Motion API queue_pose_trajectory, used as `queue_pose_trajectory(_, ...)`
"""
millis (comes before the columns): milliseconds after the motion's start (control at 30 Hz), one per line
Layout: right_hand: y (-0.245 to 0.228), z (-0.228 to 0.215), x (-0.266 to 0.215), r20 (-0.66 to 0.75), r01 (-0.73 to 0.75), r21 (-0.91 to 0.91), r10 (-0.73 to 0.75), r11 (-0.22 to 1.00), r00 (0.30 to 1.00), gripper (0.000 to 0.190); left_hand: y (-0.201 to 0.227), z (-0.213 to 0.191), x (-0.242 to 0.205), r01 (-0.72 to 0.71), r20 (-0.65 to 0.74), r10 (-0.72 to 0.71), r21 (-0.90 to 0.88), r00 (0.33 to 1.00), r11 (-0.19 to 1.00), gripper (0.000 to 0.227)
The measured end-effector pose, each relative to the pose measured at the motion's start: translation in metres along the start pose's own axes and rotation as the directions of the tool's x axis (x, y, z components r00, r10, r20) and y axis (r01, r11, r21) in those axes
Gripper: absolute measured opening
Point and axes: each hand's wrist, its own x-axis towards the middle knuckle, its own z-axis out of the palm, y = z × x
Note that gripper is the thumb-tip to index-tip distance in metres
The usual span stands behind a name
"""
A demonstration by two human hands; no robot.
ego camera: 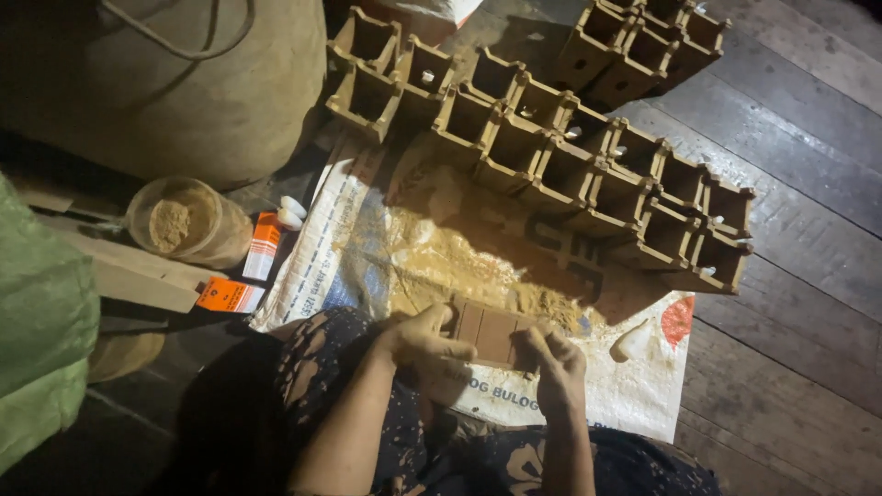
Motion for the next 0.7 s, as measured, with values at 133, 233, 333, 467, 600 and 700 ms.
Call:
queue_pose_trajectory(133, -0.011, 0.008, 0.002, 0.004, 0.014, -0.011, -0.014, 1.0, 1.0, 0.036, 0.006, 0.003, 0.006, 0.155, -0.047, -0.152, 0.072, 0.987, 0.985, 0.05)
queue_pose_trajectory(233, -0.008, 0.012, 0.004, -0.129, -0.034, -0.008, 0.032, 0.999, 0.991, 0.034, 0.035, 0.003, -0.009, -0.125, -0.189, 0.082, -0.225, 0.979, 0.966, 0.023)
queue_pose_trajectory(333, 0.02, -0.007, 0.021, -0.279, -0.053, -0.398, -0.066, 0.916, 0.958, 0.047, 0.033, -0.002, -0.005, -0.237, -0.453, 0.019, -0.431, 0.892, 0.871, 0.052)
queue_pose_trajectory(467, 0.117, -0.05, 0.057, -0.33, -0.155, -0.781, -0.189, 0.606, 0.925, 0.044, 0.037, -0.003, -0.007, -0.34, -0.607, -0.077, -0.541, 0.791, 0.77, 0.054)
queue_pose_trajectory(600, 0.17, -0.047, 0.078, -0.071, 0.024, -0.99, -0.643, 0.138, 0.763, 0.058, 0.055, 0.001, -0.016, -0.538, -0.863, -0.154, -0.429, 0.481, 0.725, 0.058)
queue_pose_trajectory(700, 0.182, -0.016, 0.086, 0.071, 0.105, -0.994, -0.715, 0.004, 0.696, 0.071, 0.028, -0.005, -0.008, -0.546, -0.887, -0.135, -0.385, 0.442, 0.744, 0.072)
